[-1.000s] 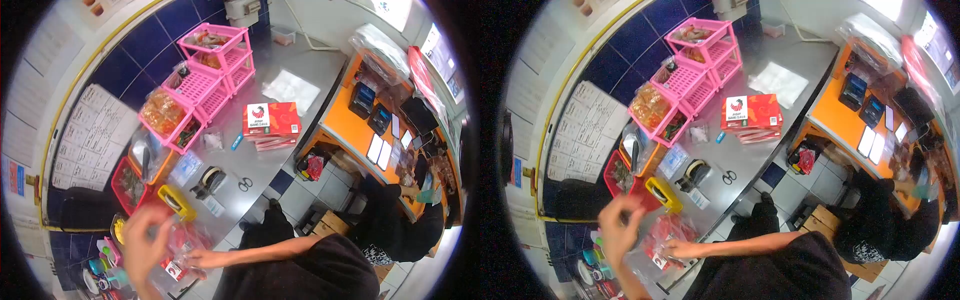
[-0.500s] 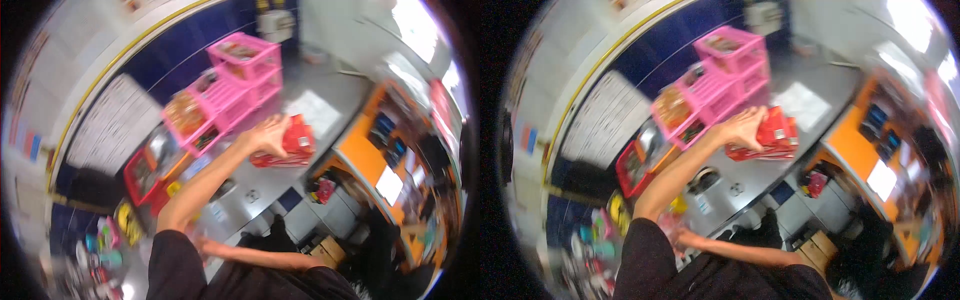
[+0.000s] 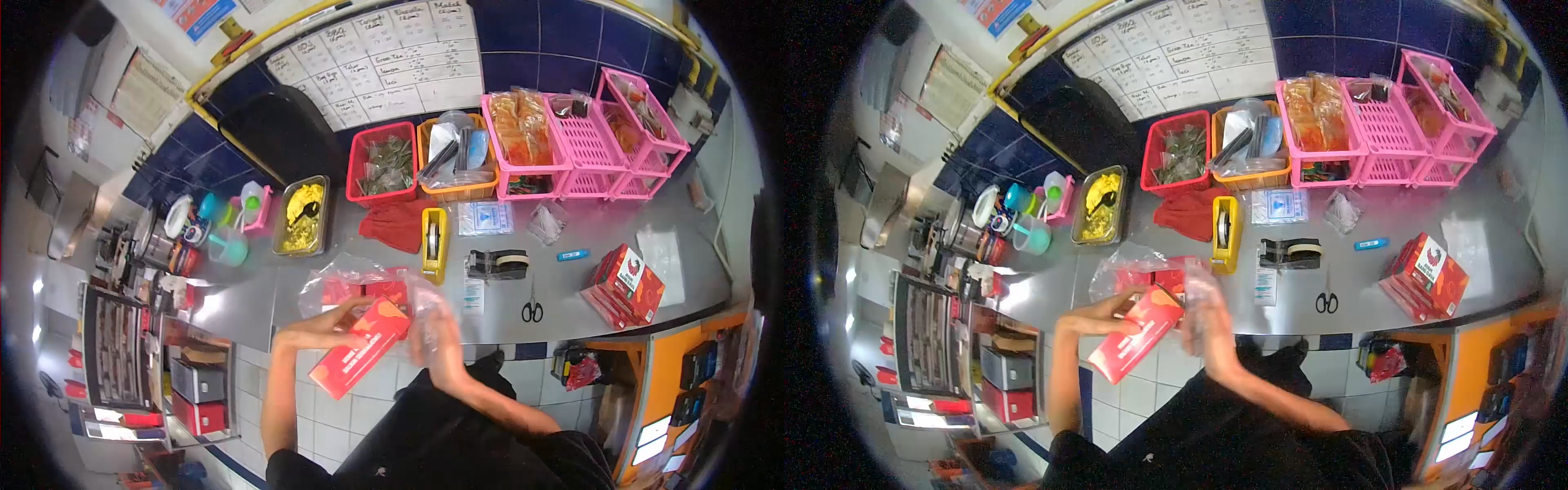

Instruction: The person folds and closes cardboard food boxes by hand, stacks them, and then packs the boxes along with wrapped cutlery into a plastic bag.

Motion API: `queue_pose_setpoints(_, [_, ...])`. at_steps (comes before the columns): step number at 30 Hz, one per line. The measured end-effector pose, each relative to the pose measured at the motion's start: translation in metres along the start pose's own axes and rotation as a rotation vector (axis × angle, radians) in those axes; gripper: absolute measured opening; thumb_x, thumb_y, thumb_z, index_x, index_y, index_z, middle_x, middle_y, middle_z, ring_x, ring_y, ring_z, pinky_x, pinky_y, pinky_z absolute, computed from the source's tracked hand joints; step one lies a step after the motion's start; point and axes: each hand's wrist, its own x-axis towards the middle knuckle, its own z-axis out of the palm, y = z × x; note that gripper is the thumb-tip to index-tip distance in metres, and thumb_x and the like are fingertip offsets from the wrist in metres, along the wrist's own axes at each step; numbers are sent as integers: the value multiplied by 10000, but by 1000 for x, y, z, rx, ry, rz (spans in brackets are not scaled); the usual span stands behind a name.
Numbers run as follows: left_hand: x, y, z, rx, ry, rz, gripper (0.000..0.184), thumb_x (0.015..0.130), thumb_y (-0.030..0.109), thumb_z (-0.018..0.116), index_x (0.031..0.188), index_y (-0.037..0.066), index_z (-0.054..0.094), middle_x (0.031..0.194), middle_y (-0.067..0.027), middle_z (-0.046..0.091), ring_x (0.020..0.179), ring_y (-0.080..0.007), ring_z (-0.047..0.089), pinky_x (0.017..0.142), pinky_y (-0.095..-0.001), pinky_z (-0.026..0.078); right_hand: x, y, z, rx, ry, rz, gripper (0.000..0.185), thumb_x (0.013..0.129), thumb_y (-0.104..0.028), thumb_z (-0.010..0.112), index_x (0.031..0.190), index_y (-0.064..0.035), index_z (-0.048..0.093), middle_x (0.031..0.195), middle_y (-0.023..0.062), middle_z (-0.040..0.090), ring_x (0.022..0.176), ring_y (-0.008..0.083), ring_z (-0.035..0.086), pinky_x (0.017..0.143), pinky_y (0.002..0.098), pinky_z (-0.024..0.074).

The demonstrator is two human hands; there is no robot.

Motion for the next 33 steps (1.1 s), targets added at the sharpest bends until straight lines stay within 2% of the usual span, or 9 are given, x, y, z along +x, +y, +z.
queue_pose_setpoints(6, [46, -38, 9, 67, 170, -51, 1125, 792, 479, 769, 1551, -13, 100, 1595, -247, 226, 1476, -349, 268, 1181, -416, 287, -23, 32, 54, -489, -405, 4, 644, 984, -20, 453, 1530, -132, 130, 878, 85, 537, 687, 156, 569, 623, 321, 504])
queue_pose_setpoints(9, [88, -84, 25, 310, 377, 62, 1154, 760, 497, 786, 1540, -44, 129, 1593, -243, 241, 1488, -307, 246, 1196, -348, 258, -13, 23, 57, -229, -420, 151, 628, 999, -36, 456, 1529, -116, 127, 896, 95, 541, 700, 171, 578, 651, 344, 508])
queue_pose_setpoints(13, [147, -119, 63, 381, 828, -120, 894, 858, 447, 633, 1514, 10, 212, 1352, -344, 457, 1165, -495, 526, 998, -507, 418, 6, -11, 71, 57, -310, 39, 590, 1009, -82, 457, 1526, -136, 178, 889, 99, 549, 687, 183, 582, 690, 346, 497])
queue_pose_setpoints(17, [108, -108, 66, 163, 947, 354, 671, 896, 555, 516, 1339, 50, 513, 1160, -262, 624, 1033, -493, 593, 892, -538, 457, 32, -29, 72, 152, -187, 12, 581, 990, -121, 481, 1525, -182, 266, 954, 121, 582, 770, 211, 607, 640, 366, 514])
queue_pose_setpoints(21, [1, -55, 24, 930, 804, -494, 697, 902, 637, 549, 1131, -9, 673, 1015, -263, 695, 992, -418, 667, 872, -495, 497, 35, -6, 44, 70, -280, -65, 473, 1027, -147, 434, 1479, -141, 294, 834, 96, 589, 680, 196, 619, 626, 334, 518])
queue_pose_setpoints(23, [-60, -45, 2, 992, 943, -446, 580, 918, 552, 584, 1035, -2, 707, 1029, -226, 708, 981, -398, 674, 887, -455, 507, 24, 2, 40, 94, -296, -77, 400, 1044, -178, 418, 1429, -114, 331, 794, 88, 585, 641, 189, 619, 607, 321, 518])
queue_pose_setpoints(27, [-71, 97, 18, 751, 1077, -97, 271, 942, 261, 634, 951, -9, 654, 777, -125, 667, 707, -209, 638, 636, -329, 476, 2, -10, 29, 189, -277, -30, 312, 1048, -242, 436, 1285, -41, 463, 784, 82, 574, 613, 176, 608, 601, 323, 517])
queue_pose_setpoints(29, [-23, 154, 42, 609, 946, 463, 233, 874, 254, 709, 922, 29, 675, 860, -141, 691, 725, -262, 662, 640, -383, 522, -2, -6, 16, 207, -331, -11, 295, 1047, -243, 441, 1260, -45, 488, 778, 79, 573, 597, 172, 604, 590, 320, 517])
queue_pose_setpoints(33, [114, 269, 132, 920, 266, 999, 230, 806, 214, 757, 930, 63, 637, 1000, -101, 654, 991, -320, 624, 883, -421, 504, 3, 21, -39, 62, -250, 40, 321, 1054, -224, 404, 1331, -75, 472, 784, 85, 596, 589, 178, 617, 564, 322, 526])
